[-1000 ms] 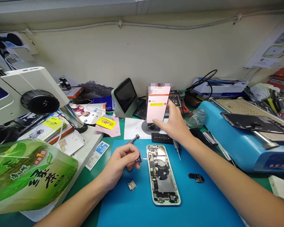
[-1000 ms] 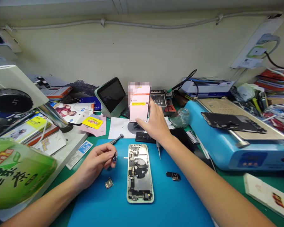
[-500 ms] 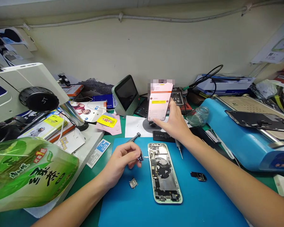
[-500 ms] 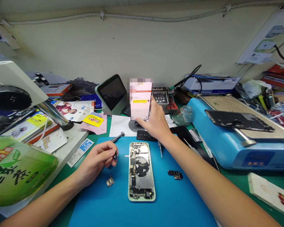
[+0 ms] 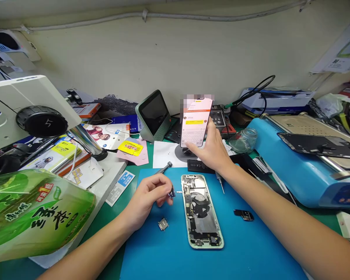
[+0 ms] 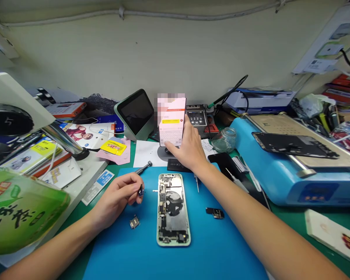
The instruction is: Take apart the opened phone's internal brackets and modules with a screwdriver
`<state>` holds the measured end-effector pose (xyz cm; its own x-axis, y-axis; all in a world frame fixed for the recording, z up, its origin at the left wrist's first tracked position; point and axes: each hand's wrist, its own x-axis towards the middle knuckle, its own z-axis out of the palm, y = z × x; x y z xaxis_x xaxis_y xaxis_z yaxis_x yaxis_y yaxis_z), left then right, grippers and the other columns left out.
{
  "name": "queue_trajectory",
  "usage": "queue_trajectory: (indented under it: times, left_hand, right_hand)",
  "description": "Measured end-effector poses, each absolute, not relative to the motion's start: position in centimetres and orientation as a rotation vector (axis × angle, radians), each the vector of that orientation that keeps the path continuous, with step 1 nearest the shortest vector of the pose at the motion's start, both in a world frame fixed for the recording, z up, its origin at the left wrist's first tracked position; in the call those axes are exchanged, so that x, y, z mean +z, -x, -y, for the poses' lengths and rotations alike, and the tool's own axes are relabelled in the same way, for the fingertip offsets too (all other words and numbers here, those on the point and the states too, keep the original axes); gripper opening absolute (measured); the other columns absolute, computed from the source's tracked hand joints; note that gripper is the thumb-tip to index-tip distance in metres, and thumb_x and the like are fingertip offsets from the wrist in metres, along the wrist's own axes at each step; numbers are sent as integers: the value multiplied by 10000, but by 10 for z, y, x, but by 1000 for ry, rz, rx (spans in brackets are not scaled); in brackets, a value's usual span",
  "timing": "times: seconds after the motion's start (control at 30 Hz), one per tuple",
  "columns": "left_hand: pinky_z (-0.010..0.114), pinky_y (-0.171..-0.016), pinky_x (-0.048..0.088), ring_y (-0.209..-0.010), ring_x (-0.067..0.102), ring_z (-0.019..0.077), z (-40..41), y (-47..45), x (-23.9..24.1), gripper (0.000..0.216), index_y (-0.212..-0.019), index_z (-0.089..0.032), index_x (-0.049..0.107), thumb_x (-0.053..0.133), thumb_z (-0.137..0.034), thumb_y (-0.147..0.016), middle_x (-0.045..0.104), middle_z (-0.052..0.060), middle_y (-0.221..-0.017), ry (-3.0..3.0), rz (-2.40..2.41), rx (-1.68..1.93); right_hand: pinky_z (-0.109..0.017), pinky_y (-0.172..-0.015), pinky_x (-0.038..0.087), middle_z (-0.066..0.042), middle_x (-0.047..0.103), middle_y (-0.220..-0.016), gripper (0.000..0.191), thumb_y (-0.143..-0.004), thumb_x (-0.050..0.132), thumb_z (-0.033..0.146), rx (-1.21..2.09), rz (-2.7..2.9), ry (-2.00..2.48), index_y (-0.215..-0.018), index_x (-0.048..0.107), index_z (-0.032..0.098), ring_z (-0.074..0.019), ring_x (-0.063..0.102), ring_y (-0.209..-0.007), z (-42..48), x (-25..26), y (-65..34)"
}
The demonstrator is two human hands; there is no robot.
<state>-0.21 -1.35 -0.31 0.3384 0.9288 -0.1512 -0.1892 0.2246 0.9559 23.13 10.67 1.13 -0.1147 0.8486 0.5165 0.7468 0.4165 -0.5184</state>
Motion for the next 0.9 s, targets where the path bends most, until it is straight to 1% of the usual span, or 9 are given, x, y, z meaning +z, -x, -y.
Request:
queue_trajectory:
  times: [0.1,0.17,0.27,0.4,0.57,0.77,0.9]
  left_hand:
    - [225,-579,366,-603,605,130,14,2,-3,428,-767,-174,654,831,-563,-790,497,-49,-541,-1047,-904,935]
    - [225,-577,363,-598,599,129,14,1,-2,428,-761,-175,650,834,-561,-785,491,-51,-536,-1046,-901,937]
    - [226,-571,355,-592,587,124,13,1,-3,416,-765,-174,654,829,-551,-791,504,-46,-546,-1050,-898,940]
    - [227,-565,345,-600,588,126,13,1,-3,399,-779,-174,666,821,-541,-804,524,-36,-563,-1048,-909,944]
    - [225,-559,341,-593,589,125,15,1,-1,415,-770,-175,662,833,-552,-788,521,-39,-552,-1046,-902,939]
    - [222,-564,349,-604,601,125,12,2,-3,391,-776,-174,666,823,-531,-804,519,-40,-557,-1045,-901,948]
    - [226,-565,347,-602,598,127,12,3,-4,385,-774,-174,663,817,-525,-806,520,-37,-556,-1054,-899,947]
  right_hand:
    - [-647,-1151,409,-191,536,-1508,859,-899,637,479,157,1854,1344,-1613,232,225,-402,494,-1390,-108,12,-235]
    - [-643,-1145,411,-185,581,-1445,783,-917,612,503,149,1831,1338,-1577,295,225,-391,530,-1341,-110,12,-236]
    - [-644,-1123,427,-186,592,-1425,739,-917,613,525,140,1816,1332,-1539,353,223,-395,545,-1308,-112,11,-236]
    - [-643,-1102,436,-162,607,-1408,679,-927,591,484,122,1835,1307,-1530,385,252,-395,551,-1284,-111,10,-237]
    - [-631,-1076,450,-156,621,-1372,665,-922,604,472,102,1838,1309,-1519,409,252,-392,551,-1256,-110,8,-239]
    - [-616,-1096,445,-167,576,-1437,745,-883,678,473,103,1865,1293,-1529,393,234,-397,524,-1300,-108,7,-240]
    - [-620,-1094,448,-154,599,-1397,695,-891,673,462,110,1850,1267,-1507,430,252,-395,531,-1295,-107,6,-240]
